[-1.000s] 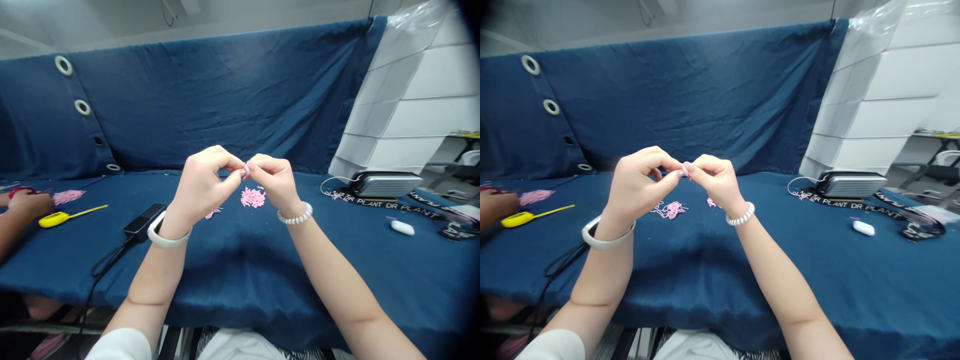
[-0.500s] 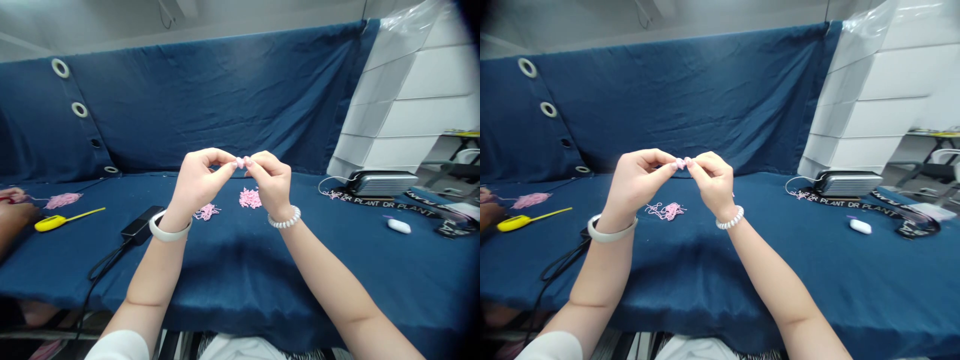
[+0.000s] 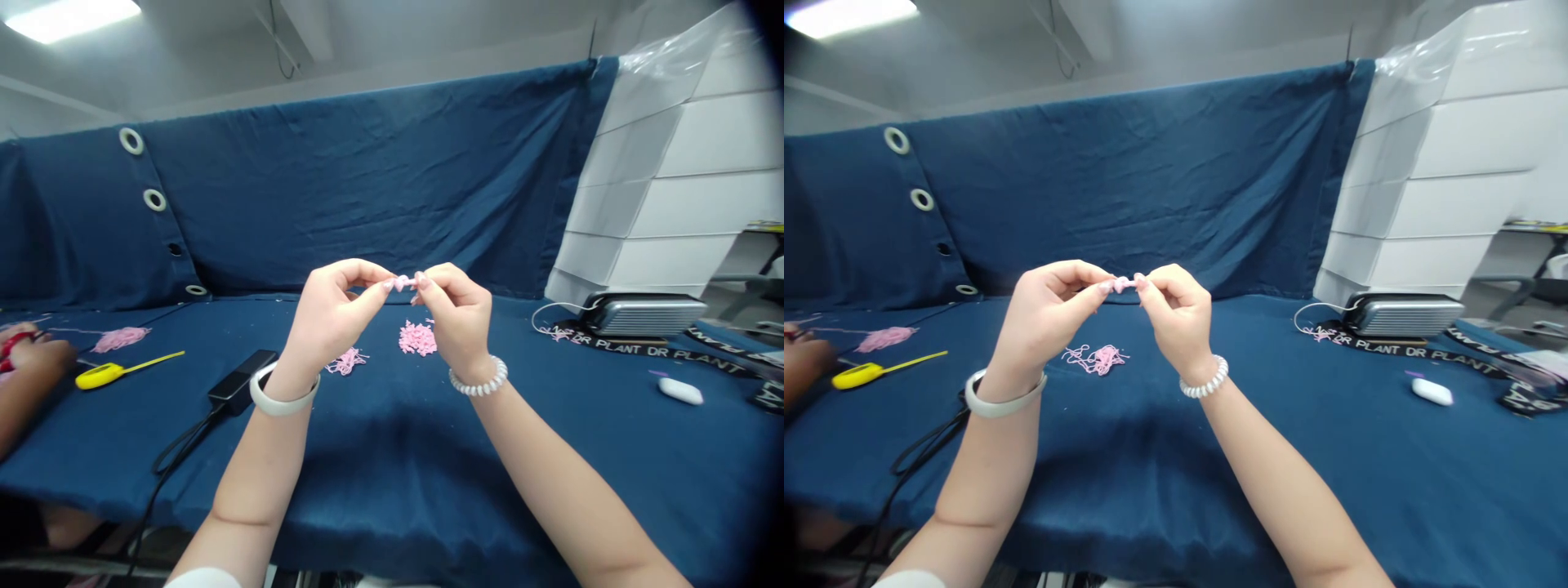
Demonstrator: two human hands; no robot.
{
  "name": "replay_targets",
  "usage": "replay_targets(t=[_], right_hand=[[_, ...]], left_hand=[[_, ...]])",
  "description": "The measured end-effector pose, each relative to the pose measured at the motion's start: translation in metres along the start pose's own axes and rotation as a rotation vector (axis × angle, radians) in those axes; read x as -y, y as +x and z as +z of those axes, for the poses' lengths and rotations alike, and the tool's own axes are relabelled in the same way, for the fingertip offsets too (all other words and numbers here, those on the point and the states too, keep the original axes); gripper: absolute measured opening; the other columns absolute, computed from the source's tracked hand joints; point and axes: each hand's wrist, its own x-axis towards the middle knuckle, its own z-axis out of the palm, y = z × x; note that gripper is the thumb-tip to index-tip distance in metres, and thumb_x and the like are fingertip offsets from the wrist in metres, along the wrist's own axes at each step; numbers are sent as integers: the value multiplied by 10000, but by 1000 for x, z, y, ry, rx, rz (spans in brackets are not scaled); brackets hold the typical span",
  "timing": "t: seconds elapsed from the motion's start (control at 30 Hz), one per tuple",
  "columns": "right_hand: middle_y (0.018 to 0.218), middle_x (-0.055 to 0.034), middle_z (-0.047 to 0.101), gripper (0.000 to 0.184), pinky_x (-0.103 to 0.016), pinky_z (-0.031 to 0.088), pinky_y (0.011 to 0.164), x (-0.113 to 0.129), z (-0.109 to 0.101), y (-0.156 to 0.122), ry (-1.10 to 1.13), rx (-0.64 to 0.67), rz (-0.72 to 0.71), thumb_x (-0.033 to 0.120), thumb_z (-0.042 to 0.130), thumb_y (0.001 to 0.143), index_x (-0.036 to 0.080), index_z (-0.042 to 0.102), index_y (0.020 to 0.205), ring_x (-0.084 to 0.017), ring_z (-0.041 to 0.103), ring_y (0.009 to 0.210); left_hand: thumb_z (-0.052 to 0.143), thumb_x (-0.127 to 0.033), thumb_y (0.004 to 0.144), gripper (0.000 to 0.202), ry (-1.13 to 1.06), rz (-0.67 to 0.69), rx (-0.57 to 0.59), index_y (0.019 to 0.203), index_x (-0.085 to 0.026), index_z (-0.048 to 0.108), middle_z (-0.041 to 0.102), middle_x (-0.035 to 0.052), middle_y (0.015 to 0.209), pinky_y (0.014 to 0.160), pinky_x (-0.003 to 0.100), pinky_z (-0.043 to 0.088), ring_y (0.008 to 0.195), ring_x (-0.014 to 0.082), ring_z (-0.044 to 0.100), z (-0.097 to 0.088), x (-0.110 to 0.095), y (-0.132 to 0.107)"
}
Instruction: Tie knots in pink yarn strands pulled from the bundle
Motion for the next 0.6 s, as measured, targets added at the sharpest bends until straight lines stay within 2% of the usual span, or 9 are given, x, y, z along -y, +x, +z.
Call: replay_targets(t=[0.17, 0.23, 0.33, 0.47, 0.53, 0.6], right_hand=[[634, 10, 566, 222, -267, 469, 620, -2, -3, 2, 62, 22, 76, 270, 581, 816, 181, 593, 614, -110, 539, 618], [680, 7, 586, 190, -260, 485, 615, -3, -5, 4, 142, 48, 130, 322, 554, 836, 188, 628, 723, -104, 548, 611], [817, -11, 624, 240, -254, 511, 645, 1, -9, 8, 208, 152, 178, 392, 515, 856, 214, 627, 973, -104, 581, 662], [927, -17, 636, 401, -268, 519, 729, 12, -11, 9, 62, 291, 62, 356, 650, 766, 248, 565, 1143, -134, 606, 790], [922, -16, 651, 399, -283, 515, 753, 14, -11, 7, -35, 304, -56, 307, 697, 727, 247, 596, 1108, -144, 608, 798], [889, -13, 671, 294, -295, 511, 754, 13, -11, 6, -103, 290, -164, 261, 700, 726, 243, 646, 1014, -151, 614, 787]], left_hand=[[599, -282, 760, 146, 8, 16, -17, 781, -156, 671, 693, 58, 777, 532, 233, 467, 673, 159, 623, 0, 1, -1], [596, -286, 763, 147, 7, 23, -30, 781, -159, 668, 693, 60, 782, 526, 234, 465, 677, 161, 624, 0, 2, -1], [601, -289, 760, 146, 9, 22, -22, 774, -160, 668, 692, 58, 776, 522, 233, 463, 673, 160, 622, 1, 2, 0], [605, -291, 756, 147, -21, 5, 7, 760, -156, 663, 689, 56, 773, 569, 243, 481, 693, 164, 625, 3, 1, -1], [597, -289, 762, 149, -57, -19, 33, 769, -152, 655, 685, 55, 775, 583, 248, 485, 697, 165, 625, 3, 1, -1], [588, -290, 772, 153, -84, -45, 68, 774, -149, 648, 676, 52, 759, 591, 251, 487, 689, 161, 620, 3, 2, -1]])
